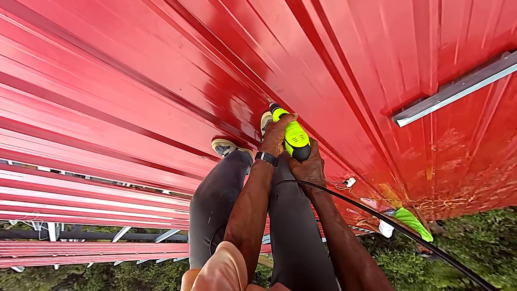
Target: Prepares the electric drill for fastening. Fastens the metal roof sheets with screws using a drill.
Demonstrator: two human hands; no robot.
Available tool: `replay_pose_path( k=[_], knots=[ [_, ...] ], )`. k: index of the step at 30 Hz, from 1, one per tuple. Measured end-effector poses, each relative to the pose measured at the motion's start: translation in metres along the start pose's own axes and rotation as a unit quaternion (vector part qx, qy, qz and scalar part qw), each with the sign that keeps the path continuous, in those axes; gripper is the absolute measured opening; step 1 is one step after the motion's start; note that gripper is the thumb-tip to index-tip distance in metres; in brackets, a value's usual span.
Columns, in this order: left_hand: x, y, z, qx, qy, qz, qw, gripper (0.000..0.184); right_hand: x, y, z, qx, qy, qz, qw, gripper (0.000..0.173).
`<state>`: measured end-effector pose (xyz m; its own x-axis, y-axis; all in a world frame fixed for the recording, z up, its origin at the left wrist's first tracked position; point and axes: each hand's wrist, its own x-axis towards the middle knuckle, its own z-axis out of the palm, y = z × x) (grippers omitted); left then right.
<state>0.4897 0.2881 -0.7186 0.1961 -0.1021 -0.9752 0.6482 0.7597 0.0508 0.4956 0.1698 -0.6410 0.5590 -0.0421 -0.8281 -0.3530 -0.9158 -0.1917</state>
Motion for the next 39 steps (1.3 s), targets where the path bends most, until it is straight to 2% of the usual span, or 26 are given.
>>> replay_pose_path(
  k=[14,19,31,33,36,39],
  knots=[
    [0.000,0.000,0.000,0.004,0.006,0.006,1.000,0.058,0.002,-0.002,-0.001,0.005,-0.003,-0.001,1.000,0.070],
    [0.033,0.011,0.005,-0.091,0.029,-0.013,0.995,0.047,0.011,-0.009,0.002,-0.010,-0.008,0.005,1.000,0.072],
    [0.046,0.009,-0.002,-0.101,0.025,-0.006,0.995,0.039,0.021,-0.009,0.010,-0.041,-0.011,0.001,0.999,0.071],
    [0.040,0.004,-0.005,-0.099,0.014,-0.005,0.995,0.043,0.016,-0.003,0.010,-0.052,-0.008,-0.021,0.998,0.073],
    [0.010,-0.002,-0.011,-0.028,-0.034,0.009,0.999,0.057,0.001,0.003,0.005,-0.052,0.016,-0.065,0.996,0.075],
    [-0.015,-0.018,-0.004,-0.048,-0.045,-0.007,0.998,0.052,-0.026,0.014,-0.007,-0.059,0.017,-0.067,0.996,0.075]
  ],
)
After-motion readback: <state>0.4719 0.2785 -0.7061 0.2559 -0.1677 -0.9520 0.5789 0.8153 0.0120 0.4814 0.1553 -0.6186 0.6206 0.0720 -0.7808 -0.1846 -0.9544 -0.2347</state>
